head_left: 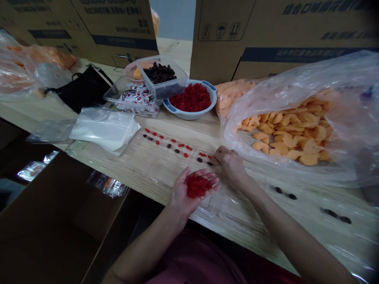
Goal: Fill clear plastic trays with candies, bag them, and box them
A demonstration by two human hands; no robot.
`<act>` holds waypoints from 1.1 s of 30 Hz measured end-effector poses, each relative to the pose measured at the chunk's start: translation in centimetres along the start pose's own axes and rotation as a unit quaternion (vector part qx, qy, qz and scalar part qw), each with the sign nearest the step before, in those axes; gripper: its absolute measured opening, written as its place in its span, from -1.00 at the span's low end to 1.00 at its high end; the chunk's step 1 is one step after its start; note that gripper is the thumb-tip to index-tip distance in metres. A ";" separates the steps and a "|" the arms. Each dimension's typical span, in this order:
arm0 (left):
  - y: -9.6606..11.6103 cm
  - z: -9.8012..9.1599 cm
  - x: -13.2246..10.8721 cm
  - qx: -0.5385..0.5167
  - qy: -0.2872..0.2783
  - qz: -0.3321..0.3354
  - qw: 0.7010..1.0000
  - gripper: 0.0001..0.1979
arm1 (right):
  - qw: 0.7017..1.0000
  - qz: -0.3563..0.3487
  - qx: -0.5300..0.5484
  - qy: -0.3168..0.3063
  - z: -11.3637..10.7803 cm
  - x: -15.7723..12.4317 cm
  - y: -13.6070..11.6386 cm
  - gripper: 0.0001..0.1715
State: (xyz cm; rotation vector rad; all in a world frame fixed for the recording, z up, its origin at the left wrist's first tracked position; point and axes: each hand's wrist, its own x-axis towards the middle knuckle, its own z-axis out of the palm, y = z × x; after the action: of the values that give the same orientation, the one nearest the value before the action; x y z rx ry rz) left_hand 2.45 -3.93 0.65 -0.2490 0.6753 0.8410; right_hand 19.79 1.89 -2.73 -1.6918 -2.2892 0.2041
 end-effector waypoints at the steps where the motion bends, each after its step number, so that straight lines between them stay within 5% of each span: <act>1: -0.1 0.0 0.0 -0.001 -0.002 0.000 1.000 -0.52 | 1.000 0.001 0.005 0.001 -0.3 -0.3 -0.2 -0.74; 4: -0.3 0.1 0.2 -0.005 0.003 -0.003 1.000 -0.49 | 0.991 -0.011 0.133 0.030 -2.0 -1.9 -1.0 -0.82; 8: -0.9 0.4 0.4 -0.006 0.018 -0.005 1.000 -0.52 | 0.937 -0.076 0.341 -0.024 -4.4 -4.7 -2.6 -0.79; 12: -2.2 0.5 0.6 0.023 0.048 -0.020 0.998 -0.64 | 0.938 -0.088 0.334 -0.030 -5.2 -6.7 -3.7 -0.83; 19: -3.5 -0.1 0.9 0.068 0.016 -0.032 0.997 -0.72 | 0.918 0.027 0.393 -0.045 -4.8 -6.9 -2.0 -0.88; 25: -3.0 0.1 0.7 0.081 -0.007 -0.031 0.996 -0.76 | 0.967 0.081 0.228 0.076 -2.2 -4.0 1.4 -0.84; 33: -2.7 -0.3 0.7 0.064 -0.015 -0.035 0.997 -0.70 | 0.999 0.029 -0.025 0.012 -0.5 -2.1 1.7 -0.79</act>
State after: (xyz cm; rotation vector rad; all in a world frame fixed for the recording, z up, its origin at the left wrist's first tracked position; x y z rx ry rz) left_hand 4.67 -5.36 -0.17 -0.1441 0.6855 0.7309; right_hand 22.04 0.38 -3.04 -1.7764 -2.2486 0.1381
